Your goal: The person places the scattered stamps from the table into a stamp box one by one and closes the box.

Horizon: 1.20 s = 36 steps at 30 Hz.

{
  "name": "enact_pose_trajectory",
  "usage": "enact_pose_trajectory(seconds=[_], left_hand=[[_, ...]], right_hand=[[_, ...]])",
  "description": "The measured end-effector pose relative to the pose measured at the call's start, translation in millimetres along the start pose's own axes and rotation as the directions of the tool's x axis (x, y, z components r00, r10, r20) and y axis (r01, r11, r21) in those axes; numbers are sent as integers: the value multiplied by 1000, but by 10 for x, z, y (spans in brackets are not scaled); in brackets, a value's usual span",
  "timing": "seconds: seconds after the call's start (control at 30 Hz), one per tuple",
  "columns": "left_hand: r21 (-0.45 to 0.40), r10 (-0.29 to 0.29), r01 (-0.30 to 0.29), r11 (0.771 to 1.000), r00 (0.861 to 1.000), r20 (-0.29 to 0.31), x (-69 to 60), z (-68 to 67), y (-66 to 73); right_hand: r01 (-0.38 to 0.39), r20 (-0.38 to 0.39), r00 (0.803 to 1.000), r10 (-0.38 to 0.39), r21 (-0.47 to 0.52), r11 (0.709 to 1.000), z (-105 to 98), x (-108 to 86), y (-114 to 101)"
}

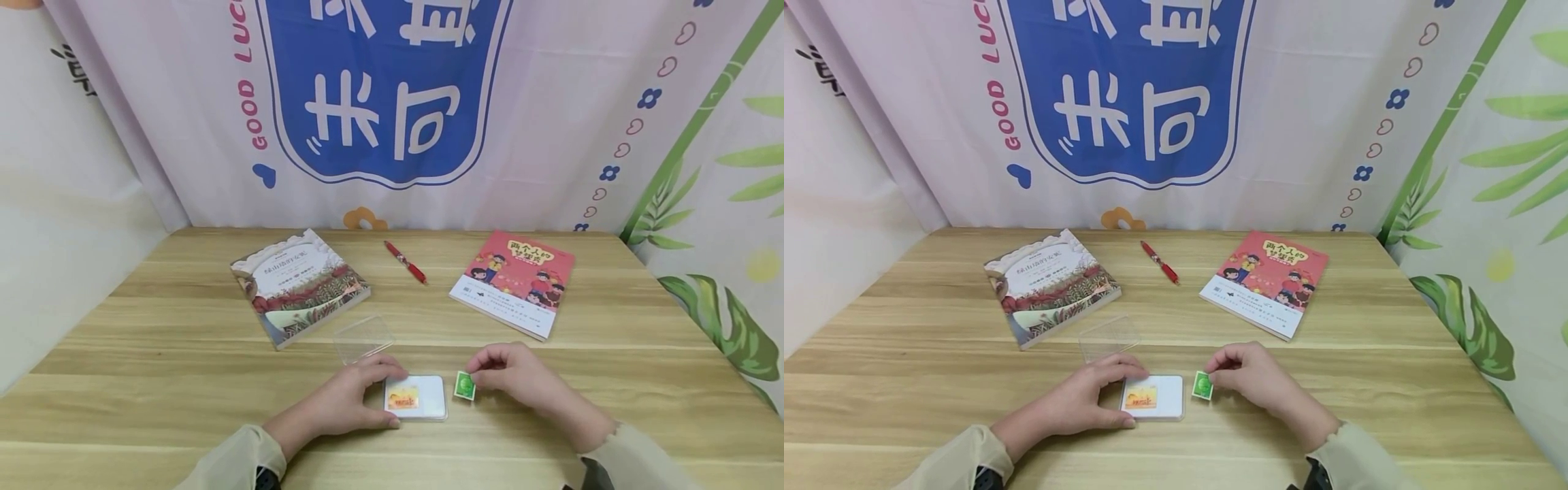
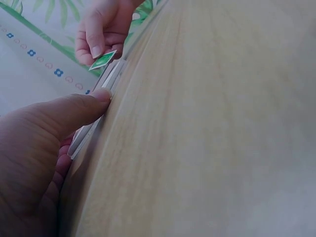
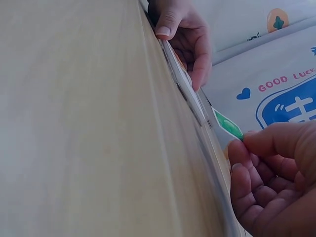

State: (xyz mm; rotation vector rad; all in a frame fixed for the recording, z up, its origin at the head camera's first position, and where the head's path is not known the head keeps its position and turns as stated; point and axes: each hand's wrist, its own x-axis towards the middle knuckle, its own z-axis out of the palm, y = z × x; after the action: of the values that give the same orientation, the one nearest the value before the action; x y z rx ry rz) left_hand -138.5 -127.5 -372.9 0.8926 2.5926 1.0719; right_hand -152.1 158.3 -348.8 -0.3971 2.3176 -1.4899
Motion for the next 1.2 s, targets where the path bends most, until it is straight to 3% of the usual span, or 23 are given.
enact_pose_trajectory(seconds=[0.43, 0.97, 1.2], left_hand=[[-15, 23, -23, 1000, 1000, -10, 5, 6, -12], [-18, 31, -31, 999, 999, -11, -16, 19, -23], [-21, 27, -27, 999, 1000, -11, -2, 10, -25]], right_hand=[[37, 57, 998, -38, 13, 999, 178, 99, -90], [108, 69, 993, -97, -194, 975, 406, 267, -122], [135, 85, 989, -120, -190, 973, 409, 288, -128]])
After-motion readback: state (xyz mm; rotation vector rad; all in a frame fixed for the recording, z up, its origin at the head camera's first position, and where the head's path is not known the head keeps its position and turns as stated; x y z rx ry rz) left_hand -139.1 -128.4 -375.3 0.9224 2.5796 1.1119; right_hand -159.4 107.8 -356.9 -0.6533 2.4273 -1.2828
